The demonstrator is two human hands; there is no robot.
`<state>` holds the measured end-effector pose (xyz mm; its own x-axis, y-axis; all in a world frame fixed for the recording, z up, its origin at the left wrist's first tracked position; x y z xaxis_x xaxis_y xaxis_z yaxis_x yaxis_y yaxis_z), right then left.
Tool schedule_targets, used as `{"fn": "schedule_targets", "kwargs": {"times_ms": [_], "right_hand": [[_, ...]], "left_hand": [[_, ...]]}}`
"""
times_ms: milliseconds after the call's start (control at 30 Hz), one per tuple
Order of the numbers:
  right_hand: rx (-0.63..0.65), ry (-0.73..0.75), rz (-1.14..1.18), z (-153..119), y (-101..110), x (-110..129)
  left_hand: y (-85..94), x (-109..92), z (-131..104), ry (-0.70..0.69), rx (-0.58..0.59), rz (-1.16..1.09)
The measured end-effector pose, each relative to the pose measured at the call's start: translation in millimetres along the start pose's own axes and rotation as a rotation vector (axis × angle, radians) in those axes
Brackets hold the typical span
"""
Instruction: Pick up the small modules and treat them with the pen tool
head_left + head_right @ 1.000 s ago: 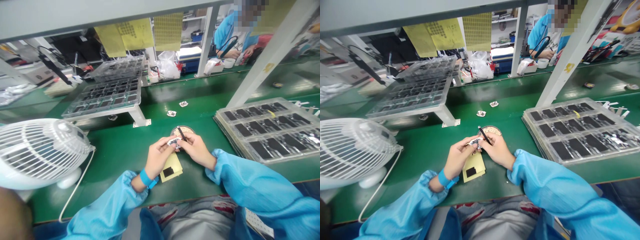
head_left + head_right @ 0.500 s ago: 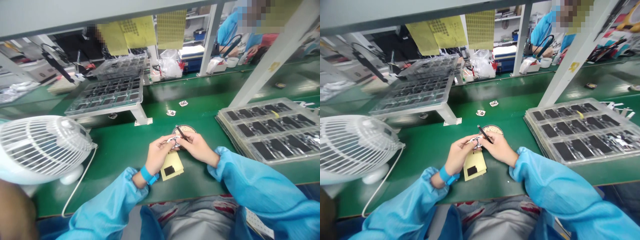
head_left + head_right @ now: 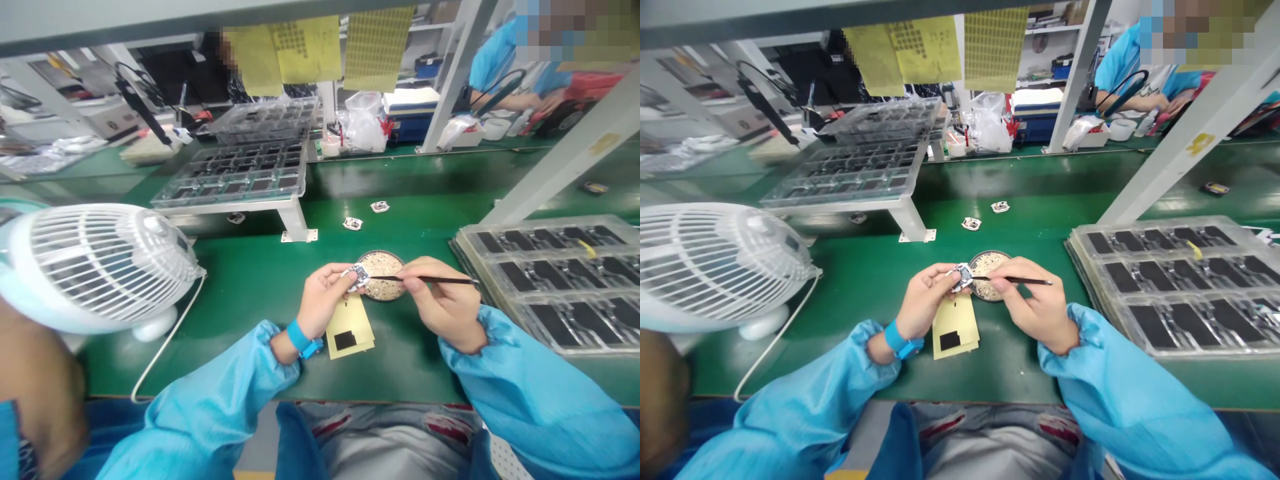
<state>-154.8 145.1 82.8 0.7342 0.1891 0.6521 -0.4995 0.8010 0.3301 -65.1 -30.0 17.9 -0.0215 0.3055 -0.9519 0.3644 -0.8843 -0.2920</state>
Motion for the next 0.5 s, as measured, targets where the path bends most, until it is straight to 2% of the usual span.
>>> {"fn": "schedule_targets", "kwargs": {"times_ms": [233,400,500], "right_hand": [[0.122,0.056,-0.077,2.2,-7.9,2.7],[0.131,0.055,-0.083,2.1,-10.0,2.7],[0.104,0.063,-0.065,2.3,-9.8,3.4]], "left_hand": [[0.3,-0.7,0.2,-0.008,-0.003,-0.013],[0.3,-0.2,-0.3,-0.007,-0.015,-0.052],[-1.0,-1.0,0.7,0.041,-0.001,-0.164]]}}
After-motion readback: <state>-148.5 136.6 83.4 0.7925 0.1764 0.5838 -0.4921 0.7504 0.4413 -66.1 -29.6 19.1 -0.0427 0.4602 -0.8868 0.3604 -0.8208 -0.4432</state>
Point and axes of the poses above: each hand's wrist, its own z-axis towards the middle knuckle, its own y-axis out of the back of the hand, x = y × z, the point moved 5 cm from there along z, towards the middle knuckle, and after that the axes turned 8 degrees about x, right-handed, at the moved point
